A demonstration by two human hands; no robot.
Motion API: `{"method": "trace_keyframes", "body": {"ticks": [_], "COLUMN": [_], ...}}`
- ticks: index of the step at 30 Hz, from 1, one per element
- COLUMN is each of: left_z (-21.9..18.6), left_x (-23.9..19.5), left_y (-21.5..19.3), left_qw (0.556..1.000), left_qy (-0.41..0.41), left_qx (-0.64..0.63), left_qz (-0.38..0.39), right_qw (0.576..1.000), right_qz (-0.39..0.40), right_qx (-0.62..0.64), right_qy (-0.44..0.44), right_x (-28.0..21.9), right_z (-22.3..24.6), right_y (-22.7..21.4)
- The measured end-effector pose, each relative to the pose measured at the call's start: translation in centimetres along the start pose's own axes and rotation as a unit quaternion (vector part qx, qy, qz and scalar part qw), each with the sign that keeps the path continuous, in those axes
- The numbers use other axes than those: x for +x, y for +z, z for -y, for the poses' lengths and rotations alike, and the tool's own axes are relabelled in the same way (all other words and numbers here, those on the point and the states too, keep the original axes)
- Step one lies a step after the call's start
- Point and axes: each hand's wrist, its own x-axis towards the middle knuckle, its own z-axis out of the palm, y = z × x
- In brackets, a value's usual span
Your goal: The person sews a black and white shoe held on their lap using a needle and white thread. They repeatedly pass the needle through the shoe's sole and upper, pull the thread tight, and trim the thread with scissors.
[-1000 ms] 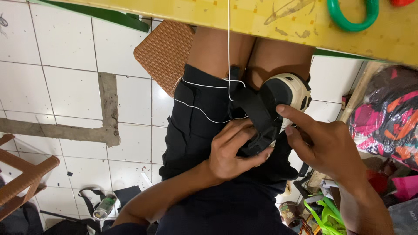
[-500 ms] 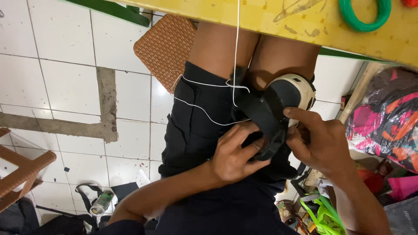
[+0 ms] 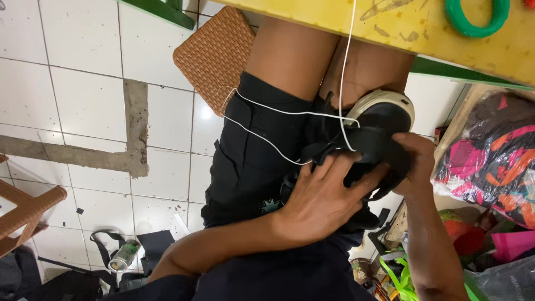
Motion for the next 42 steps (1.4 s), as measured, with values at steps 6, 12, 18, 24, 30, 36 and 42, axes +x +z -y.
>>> {"method": "trace_keyframes", "body": {"ticks": [6,12,18,24,30,36,42], "left_z": [-1.9,-1.4,-2.1,-1.9,-1.7,-1.7,-2.1], "left_x": [-0.1,0.3,-0.1,-0.1,0.3,0.8,1.0], "left_y": [-0.3,-2.8,-5.1,-5.0,-4.5,-5.3,-5.1], "left_qw": [0.982,0.982,0.981,0.984,0.979,0.989,0.986], "left_qy": [0.015,0.022,0.077,0.080,0.079,0.088,0.097], "left_qx": [0.141,0.178,0.166,0.134,0.156,0.074,0.069], "left_qz": [-0.126,-0.062,-0.067,-0.091,-0.104,-0.096,-0.116], "right_qw": [0.998,0.984,0.995,0.995,0.995,0.994,0.994], "right_qz": [-0.050,0.038,-0.024,-0.028,-0.030,-0.027,-0.020], "right_qx": [0.034,0.126,0.056,0.069,0.079,0.087,0.094], "right_qy": [-0.003,0.122,0.076,0.067,0.060,0.057,0.053], "right_x": [2.0,5.2,4.2,4.5,4.8,5.8,6.1], "right_z": [3.0,11.2,10.7,11.0,11.2,11.5,11.7], "right_y": [1.3,3.1,4.3,5.0,5.3,6.2,6.3]}}
